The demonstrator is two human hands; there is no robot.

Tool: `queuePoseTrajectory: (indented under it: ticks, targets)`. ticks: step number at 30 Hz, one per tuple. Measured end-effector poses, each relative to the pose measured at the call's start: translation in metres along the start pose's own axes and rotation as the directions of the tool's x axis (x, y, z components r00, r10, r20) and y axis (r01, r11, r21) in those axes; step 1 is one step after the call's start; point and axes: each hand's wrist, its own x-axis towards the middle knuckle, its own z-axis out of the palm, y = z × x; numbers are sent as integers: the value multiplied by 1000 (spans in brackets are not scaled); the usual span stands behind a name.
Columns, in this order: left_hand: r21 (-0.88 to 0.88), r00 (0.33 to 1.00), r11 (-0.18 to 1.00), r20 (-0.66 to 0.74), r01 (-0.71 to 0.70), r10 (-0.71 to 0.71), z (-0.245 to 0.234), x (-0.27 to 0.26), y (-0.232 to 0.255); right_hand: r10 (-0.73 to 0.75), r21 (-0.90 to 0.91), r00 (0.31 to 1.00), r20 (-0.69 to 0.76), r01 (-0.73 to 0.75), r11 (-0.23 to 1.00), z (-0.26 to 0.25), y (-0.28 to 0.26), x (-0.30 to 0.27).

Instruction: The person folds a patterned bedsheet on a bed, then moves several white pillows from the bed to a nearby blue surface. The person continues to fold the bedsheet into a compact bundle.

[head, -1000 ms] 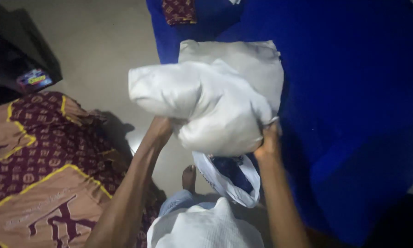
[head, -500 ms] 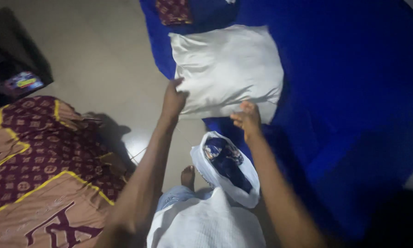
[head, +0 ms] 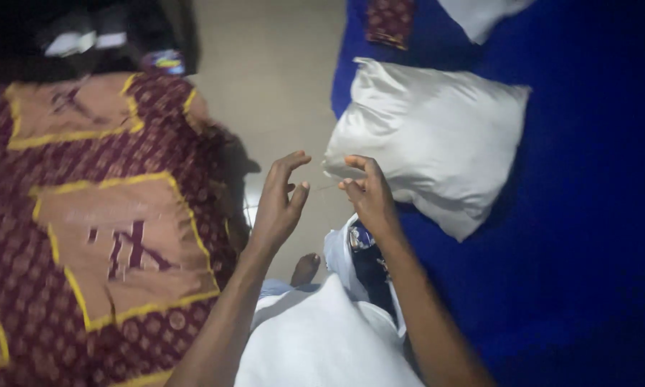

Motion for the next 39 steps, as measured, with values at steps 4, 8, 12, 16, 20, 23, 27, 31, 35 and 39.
queuePoseTrajectory:
  ticks: [4,8,12,16,20,23,27,31,35,39]
  targets:
    - [37,987,998,-159,44,-38,-12,-54,31,-193,6,971,142,194,981,11,-25,-28]
    - [60,942,996,-334,59,-35,-17,-114,41,-263,13,917,299,272,962,29,-39,-69]
    - [141,857,986,-515,95,-9,-21,-184,54,-267,157,814,516,216,964,54,-54,-113]
    - [100,754,975,-652,198,-86,-29,-257,79,-322,231,656,683,225,947,80,-68,-161]
    - [29,594,954,-788,298,-161,-35,-316,96,-348,288,496,796,195,938,104,-77,-207]
    - [-32,465,934,-861,356,-207,-34,-358,106,-371,312,365,854,212,926,116,-78,-237]
    - [11,349,914,-926,406,-144,-35,-406,114,-349,314,223,910,177,933,137,-83,-276]
    - [20,237,910,-968,414,-86,-39,-453,110,-361,319,93,928,300,899,162,-92,-317]
    - [62,178,917,-984,393,-10,-52,-503,107,-360,363,-59,931,244,899,195,-105,-365]
    - [-23,97,916,-993,401,-67,-71,-550,114,-342,361,-120,932,230,904,231,-119,-415]
